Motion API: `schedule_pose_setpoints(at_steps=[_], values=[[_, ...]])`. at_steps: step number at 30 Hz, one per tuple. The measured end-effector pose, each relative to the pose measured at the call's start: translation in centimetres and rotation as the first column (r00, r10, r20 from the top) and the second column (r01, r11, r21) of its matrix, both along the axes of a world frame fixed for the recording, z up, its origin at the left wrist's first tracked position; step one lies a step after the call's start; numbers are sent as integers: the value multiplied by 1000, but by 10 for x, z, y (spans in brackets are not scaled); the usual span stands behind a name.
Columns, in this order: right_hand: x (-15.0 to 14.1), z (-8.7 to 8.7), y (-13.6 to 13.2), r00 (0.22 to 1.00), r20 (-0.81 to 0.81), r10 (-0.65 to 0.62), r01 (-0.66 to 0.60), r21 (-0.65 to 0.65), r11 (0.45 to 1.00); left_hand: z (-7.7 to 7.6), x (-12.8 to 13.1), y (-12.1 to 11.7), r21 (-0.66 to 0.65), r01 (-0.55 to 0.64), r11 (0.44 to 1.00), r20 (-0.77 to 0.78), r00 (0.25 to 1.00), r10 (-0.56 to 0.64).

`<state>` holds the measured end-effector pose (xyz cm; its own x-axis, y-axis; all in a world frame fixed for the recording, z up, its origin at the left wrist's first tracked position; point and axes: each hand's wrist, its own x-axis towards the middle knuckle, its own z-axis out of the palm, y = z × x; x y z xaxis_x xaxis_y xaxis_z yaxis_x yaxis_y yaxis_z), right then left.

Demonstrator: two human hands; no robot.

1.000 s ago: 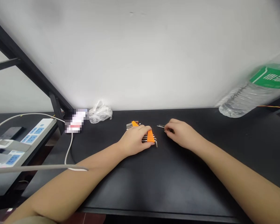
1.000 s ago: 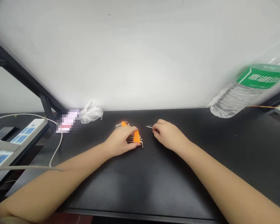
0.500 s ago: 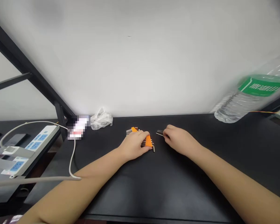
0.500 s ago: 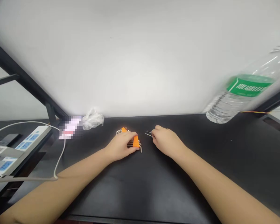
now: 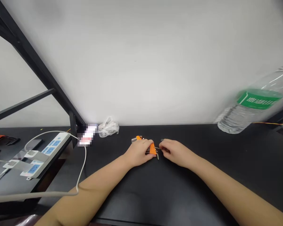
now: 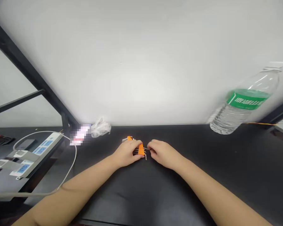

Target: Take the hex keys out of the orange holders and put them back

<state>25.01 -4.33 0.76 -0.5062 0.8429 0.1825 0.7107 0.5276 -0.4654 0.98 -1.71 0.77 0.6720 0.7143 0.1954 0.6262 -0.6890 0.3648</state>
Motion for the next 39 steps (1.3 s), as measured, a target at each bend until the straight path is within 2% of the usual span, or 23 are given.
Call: schedule_pose_setpoints(at_steps=[10, 22, 29, 33, 36, 39], values=[[9, -7, 4, 998, -57, 7, -6, 14, 1000, -7, -1, 0, 59, 11, 998, 34, 999, -13], [9, -9, -2, 998, 40, 39, -43, 111, 993, -10, -1, -7, 151, 20, 988, -34, 999, -15], [11, -13, -1, 995, -28, 97, -94, 116, 989, -15, -3, -13, 206, 26, 978, -65, 998, -12], [6, -17, -1, 994, 58, 94, -103, 180, 978, -20, -5, -14, 227, 19, 974, -74, 997, -2], [2, -20, 0, 992, 114, 52, -80, 255, 964, -17, -5, -9, 215, 29, 976, -103, 995, -7], [4, -25, 7, 998, 63, 29, -46, 279, 959, -4, 1, 4, 197, 76, 978, -155, 987, -45]])
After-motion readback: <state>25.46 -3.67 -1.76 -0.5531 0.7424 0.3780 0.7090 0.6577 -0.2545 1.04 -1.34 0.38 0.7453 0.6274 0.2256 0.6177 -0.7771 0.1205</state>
